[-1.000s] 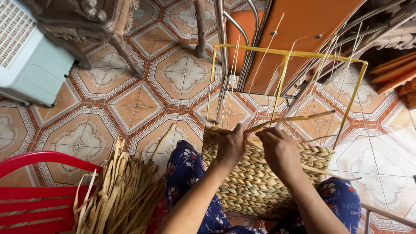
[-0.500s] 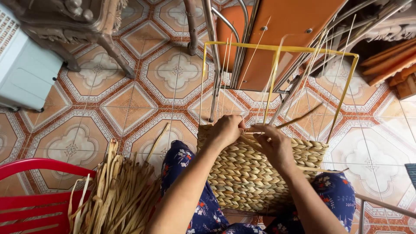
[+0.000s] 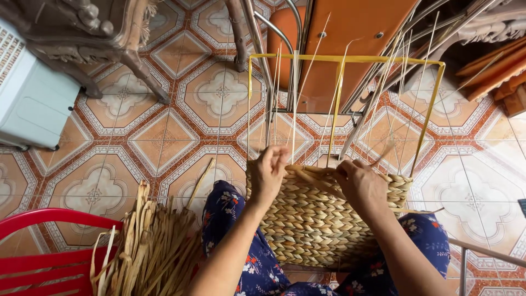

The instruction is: The recorder is weaving a mat by hand using dried plant fibers over a yellow frame.

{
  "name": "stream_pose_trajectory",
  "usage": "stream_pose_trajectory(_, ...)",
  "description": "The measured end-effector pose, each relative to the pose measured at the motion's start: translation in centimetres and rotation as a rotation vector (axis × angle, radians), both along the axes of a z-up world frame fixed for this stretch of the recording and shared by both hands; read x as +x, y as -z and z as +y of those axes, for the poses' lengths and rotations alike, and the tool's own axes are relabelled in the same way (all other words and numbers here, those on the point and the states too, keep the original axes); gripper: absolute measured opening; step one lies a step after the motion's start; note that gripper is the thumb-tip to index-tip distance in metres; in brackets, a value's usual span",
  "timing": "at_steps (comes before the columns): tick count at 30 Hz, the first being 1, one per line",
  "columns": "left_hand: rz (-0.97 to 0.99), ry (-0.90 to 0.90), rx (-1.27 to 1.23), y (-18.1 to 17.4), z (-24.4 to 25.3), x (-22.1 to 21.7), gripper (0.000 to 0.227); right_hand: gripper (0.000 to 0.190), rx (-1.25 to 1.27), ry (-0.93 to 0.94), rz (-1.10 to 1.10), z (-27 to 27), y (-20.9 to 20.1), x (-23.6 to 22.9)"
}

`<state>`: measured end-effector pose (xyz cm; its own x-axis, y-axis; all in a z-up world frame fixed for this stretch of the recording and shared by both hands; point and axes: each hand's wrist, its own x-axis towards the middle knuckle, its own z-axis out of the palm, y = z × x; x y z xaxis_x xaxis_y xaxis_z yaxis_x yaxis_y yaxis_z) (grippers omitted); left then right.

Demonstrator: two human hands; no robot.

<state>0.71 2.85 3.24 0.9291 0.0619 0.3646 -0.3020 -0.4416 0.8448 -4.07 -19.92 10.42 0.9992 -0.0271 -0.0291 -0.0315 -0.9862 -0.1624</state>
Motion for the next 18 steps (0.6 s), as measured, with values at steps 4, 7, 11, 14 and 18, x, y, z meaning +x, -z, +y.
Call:
stream_pose_trajectory(4,0.026,0.118,0.019,-0.7,-1.7,-2.5,0.025,0.033,0.093,-0.112,-0.419,0.9,0.3,-2.2)
stream_pose_trajectory(7,0.006,0.216,0.013,-1.1,-2.3,-1.9,0.035,0.045,-0.055,-0.216,-0.539,1.1,1.7,-3.5)
stream_pose_trajectory(11,0.392,0.555,0.017,-3.9,-1.0,1.5,0.028,0.025,0.084,-0.199,-0.272,0.1,1.7,-2.1)
stream_pose_trajectory(14,0.332,0.692,0.221,-2.5,-1.9,1.8,0.025,0.026,0.108,-0.098,0.053,0.5,-2.1,-1.5)
stream_pose_trajectory(18,0.152,0.318,0.652,1.7,-4.7,1.2,0.024,0.015,-0.071,-0.323,-0.651,2.1,-5.2,-1.3)
